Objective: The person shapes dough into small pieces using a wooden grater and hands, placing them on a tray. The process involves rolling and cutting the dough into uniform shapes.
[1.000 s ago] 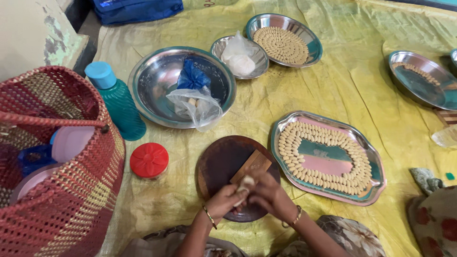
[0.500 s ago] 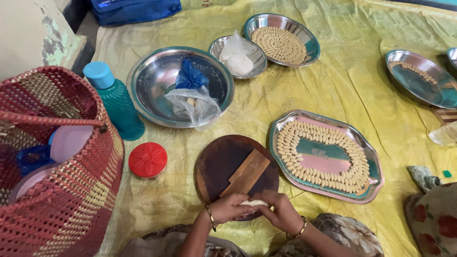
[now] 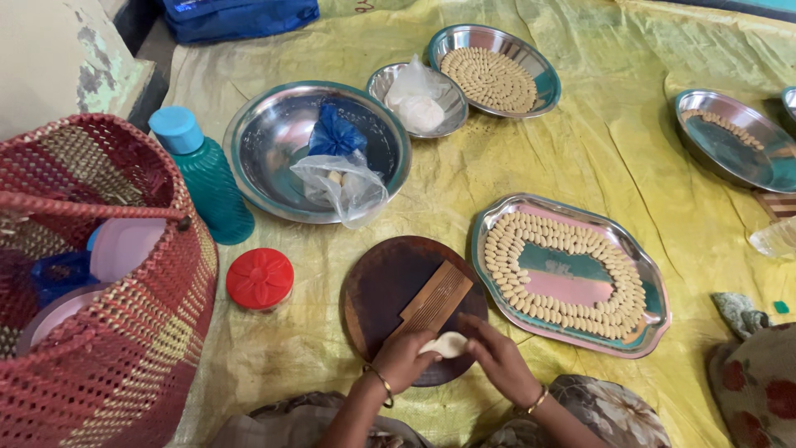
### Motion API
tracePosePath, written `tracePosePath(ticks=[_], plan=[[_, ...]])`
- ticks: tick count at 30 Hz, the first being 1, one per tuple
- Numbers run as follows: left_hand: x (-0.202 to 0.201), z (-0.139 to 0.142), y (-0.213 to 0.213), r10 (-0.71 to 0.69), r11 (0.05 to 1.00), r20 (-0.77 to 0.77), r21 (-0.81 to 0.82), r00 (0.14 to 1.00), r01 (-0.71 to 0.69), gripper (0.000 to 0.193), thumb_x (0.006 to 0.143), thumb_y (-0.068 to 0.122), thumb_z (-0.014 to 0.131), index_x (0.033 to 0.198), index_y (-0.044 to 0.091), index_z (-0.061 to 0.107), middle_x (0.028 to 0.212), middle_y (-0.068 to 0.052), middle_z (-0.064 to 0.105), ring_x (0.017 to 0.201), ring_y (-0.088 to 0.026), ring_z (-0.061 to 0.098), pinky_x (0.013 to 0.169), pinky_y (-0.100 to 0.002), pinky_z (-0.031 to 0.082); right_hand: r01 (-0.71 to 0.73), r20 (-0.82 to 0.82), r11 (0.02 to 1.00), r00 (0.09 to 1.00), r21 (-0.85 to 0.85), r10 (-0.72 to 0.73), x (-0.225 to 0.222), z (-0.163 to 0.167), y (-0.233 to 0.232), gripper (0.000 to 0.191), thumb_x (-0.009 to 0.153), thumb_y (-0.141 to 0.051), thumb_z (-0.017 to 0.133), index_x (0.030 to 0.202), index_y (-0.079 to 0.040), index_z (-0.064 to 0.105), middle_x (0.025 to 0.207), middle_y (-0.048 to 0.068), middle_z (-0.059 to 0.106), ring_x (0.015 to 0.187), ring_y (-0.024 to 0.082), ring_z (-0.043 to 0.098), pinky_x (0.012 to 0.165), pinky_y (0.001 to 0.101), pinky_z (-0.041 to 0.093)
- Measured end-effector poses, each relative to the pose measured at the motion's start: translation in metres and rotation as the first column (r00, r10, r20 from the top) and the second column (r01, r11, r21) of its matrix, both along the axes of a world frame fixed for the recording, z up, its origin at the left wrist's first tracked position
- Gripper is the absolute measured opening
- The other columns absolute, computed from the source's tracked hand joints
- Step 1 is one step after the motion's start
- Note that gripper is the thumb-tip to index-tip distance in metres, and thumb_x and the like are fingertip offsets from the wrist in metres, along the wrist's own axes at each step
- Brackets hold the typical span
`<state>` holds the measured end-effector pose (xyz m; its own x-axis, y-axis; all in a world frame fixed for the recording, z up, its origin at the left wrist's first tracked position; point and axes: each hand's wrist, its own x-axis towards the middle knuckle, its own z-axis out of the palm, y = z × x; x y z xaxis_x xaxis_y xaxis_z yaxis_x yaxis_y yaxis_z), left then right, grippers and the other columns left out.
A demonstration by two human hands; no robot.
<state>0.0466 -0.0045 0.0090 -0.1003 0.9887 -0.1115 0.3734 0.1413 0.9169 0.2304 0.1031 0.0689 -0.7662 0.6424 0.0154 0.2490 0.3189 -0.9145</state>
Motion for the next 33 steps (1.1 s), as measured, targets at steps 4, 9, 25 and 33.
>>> tracePosePath(ticks=[4,9,25,33], plan=[[-0.002,-0.019,0.002,-0.139,0.944,0.547,-0.179,0.825,0.277,0.026,0.104,0.029,0.060,0.115,0.006,0.064,0.085,-0.003,0.069,0.072,-0.010,0.065,0.064,-0.026,0.054,-0.201,-0.002,0.597,0.947,0.777,0.322,0.003,0.030,-0.013,0.066,0.070,-0.022,0.080,0.130,-0.003,0.059,0.128,0.024,0.062,0.110,0.037,0.064,0.087,0.0388,0.056],[-0.002,-0.029,-0.004,-0.183,0.914,0.753,-0.107,0.632,0.392,0.035,0.111,0.035,0.060,0.113,0.000,0.064,0.081,0.001,0.063,0.066,-0.006,0.058,0.059,-0.021,0.049,-0.233,0.047,0.615,0.952,0.753,0.303,0.000,0.029,-0.023,0.046,0.079,-0.014,0.083,0.120,0.000,0.066,0.115,0.014,0.066,0.096,0.030,0.068,0.080,0.0376,0.057],[-0.004,0.045,-0.011,-0.198,0.979,-0.315,-0.015,0.928,0.203,0.016,0.095,0.020,0.068,0.099,0.004,0.064,0.099,-0.010,0.066,0.096,-0.028,0.066,0.083,-0.043,0.051,-0.090,0.311,0.790,0.887,-0.607,0.341,0.009,-0.036,0.013,0.031,0.104,-0.029,0.060,0.101,-0.001,0.071,0.072,0.002,0.060,0.062,0.011,0.051,0.058,0.0282,0.040],[0.001,0.022,-0.001,0.234,0.890,-0.508,0.455,0.829,0.028,0.012,0.097,0.011,0.063,0.106,0.004,0.064,0.099,-0.012,0.065,0.096,-0.027,0.063,0.084,-0.041,0.054,-0.391,-0.393,0.161,0.919,-0.906,0.023,0.013,-0.027,-0.017,0.037,0.108,-0.034,0.049,0.094,-0.002,0.063,0.069,0.003,0.057,0.054,0.012,0.047,0.051,0.0267,0.038]])
